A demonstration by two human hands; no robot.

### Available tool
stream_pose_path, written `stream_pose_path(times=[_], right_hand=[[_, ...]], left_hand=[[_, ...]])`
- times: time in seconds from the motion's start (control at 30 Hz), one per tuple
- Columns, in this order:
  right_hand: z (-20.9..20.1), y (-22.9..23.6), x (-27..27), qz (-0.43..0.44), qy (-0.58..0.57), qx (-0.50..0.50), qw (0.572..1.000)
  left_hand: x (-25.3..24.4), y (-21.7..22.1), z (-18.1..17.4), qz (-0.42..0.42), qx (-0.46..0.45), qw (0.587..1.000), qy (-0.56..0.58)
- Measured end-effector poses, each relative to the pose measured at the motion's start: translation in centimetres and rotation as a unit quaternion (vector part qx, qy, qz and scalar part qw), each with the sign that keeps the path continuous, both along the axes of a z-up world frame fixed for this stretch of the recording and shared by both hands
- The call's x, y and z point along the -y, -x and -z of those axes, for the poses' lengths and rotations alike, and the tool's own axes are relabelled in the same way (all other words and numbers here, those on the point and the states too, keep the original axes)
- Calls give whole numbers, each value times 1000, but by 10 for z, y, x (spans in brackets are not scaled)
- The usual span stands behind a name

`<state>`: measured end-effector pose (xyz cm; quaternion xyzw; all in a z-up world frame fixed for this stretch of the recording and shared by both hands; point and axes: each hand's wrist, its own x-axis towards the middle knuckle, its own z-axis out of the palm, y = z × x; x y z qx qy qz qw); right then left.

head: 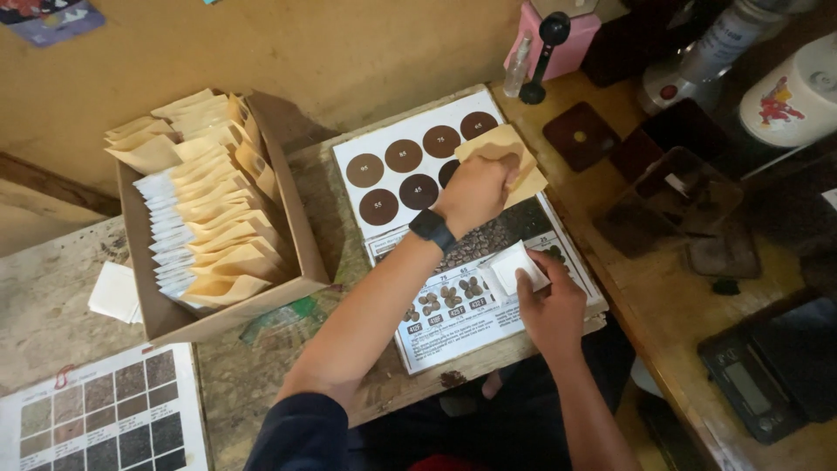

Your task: The person organizes several small paper packets containing coffee beans, by hand, inside a cardboard box on a wooden desk. The person opens a small paper packet, inserts a white filter, and then places the packets into the cardboard box.

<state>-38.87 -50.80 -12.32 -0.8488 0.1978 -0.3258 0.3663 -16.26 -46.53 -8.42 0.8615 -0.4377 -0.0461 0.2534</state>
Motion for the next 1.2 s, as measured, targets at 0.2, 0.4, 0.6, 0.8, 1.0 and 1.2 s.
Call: stream_pose_path(times=[0.2, 0.4, 0.6, 0.8, 1.0, 1.2], right_hand=[[10, 2, 4, -5, 1, 2, 1000], [6, 2, 2, 2, 31, -20, 999], [0, 4, 3, 8, -18, -49, 999], [-33, -3, 1, -42, -132, -176, 975], [-46, -2, -24, -77, -162, -286, 941], [-55, -14, -38, -79, -163, -323, 929]], left_hand=[[-21, 7, 17, 28, 197, 974, 109], [-82, 40, -11, -23, 242, 968, 55], [-137, 61, 15, -67, 255, 964, -16], [-156, 98, -18, -76, 224, 971, -36], [-151, 110, -4, -107, 308, 944, -41], [-152, 114, 6, -94, 341, 932, -74]])
